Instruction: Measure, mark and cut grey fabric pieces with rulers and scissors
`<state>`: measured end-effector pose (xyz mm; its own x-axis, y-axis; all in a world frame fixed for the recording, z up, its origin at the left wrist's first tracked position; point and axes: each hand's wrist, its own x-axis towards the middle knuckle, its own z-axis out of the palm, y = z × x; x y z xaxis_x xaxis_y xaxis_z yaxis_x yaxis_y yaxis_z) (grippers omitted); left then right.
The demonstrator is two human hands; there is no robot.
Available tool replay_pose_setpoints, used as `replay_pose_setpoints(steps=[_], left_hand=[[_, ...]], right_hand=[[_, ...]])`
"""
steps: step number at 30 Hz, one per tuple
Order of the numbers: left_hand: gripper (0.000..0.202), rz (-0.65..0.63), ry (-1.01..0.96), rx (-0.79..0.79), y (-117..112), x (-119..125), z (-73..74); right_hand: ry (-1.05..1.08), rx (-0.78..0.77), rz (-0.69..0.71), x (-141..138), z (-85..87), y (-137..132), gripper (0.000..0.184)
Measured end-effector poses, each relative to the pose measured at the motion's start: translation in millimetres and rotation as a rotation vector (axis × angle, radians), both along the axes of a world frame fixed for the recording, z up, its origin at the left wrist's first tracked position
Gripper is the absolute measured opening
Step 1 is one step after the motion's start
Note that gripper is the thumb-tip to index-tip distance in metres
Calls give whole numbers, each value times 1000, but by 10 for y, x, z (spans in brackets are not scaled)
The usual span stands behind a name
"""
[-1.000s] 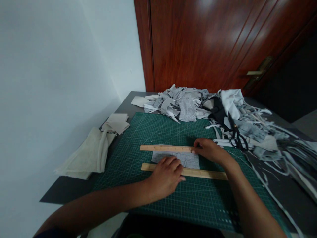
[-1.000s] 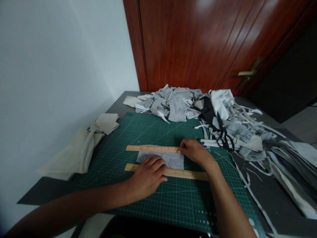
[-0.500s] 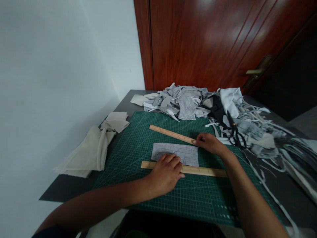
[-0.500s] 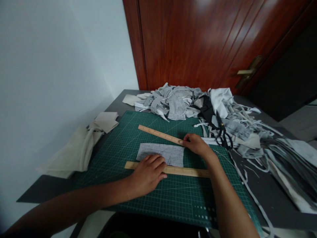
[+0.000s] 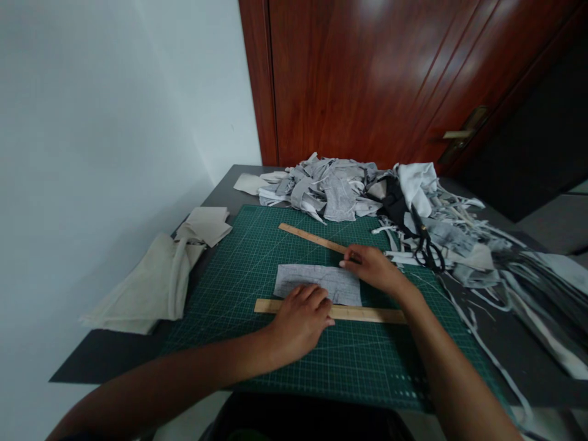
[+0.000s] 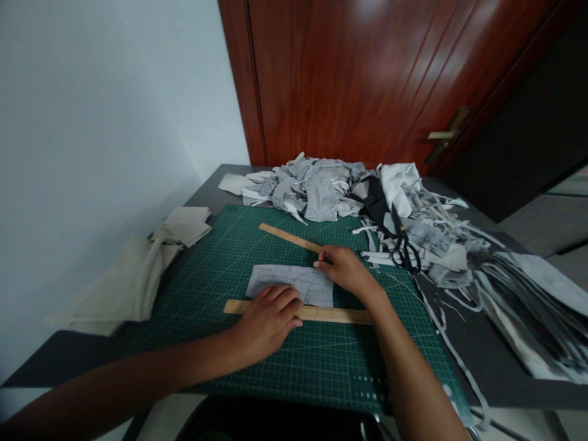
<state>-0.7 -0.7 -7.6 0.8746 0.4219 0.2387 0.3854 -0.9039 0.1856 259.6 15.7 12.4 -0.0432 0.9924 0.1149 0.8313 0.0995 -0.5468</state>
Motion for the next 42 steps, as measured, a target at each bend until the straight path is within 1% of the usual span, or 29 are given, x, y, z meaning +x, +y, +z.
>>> replay_pose_setpoints(steps=[2, 3, 7, 11, 13, 17, 20, 25, 31, 37, 42], left_hand=[[16, 7, -32, 5, -4, -11, -39], [16, 12, -52, 12, -6, -18, -64], [16, -1, -115, 19, -3, -36, -141], [15, -19, -114, -67, 10, -32, -138], [15, -15, -113, -86, 11, -29, -125], [17, -6, -102, -31, -7, -32, -96], [22, -4, -76, 3, -21, -39, -46], [24, -17, 45, 9, -30, -38, 35], [28, 7, 56, 67, -43, -34, 13], [27, 9, 45, 86, -53, -28, -1], [27, 28, 35, 101, -71, -31, 4]], right_hand=[[5, -111, 70, -28, 18, -42, 16], [-10, -151, 79, -31, 16, -57, 16], [-73, -202, 66, -10, -28, -84, 22], [-110, -208, 62, -7, -58, -97, 21], [-116, -209, 48, -14, -68, -103, 21], [-106, -216, 27, -18, -99, -100, 18], [-85, -211, 22, -14, -120, -96, 16], [-74, -207, 28, -5, -124, -104, 17], [-72, -213, 44, -2, -122, -104, 19], [-59, -205, 1, -24, -109, -117, 18], [-77, -188, 17, -15, -130, -115, 17]])
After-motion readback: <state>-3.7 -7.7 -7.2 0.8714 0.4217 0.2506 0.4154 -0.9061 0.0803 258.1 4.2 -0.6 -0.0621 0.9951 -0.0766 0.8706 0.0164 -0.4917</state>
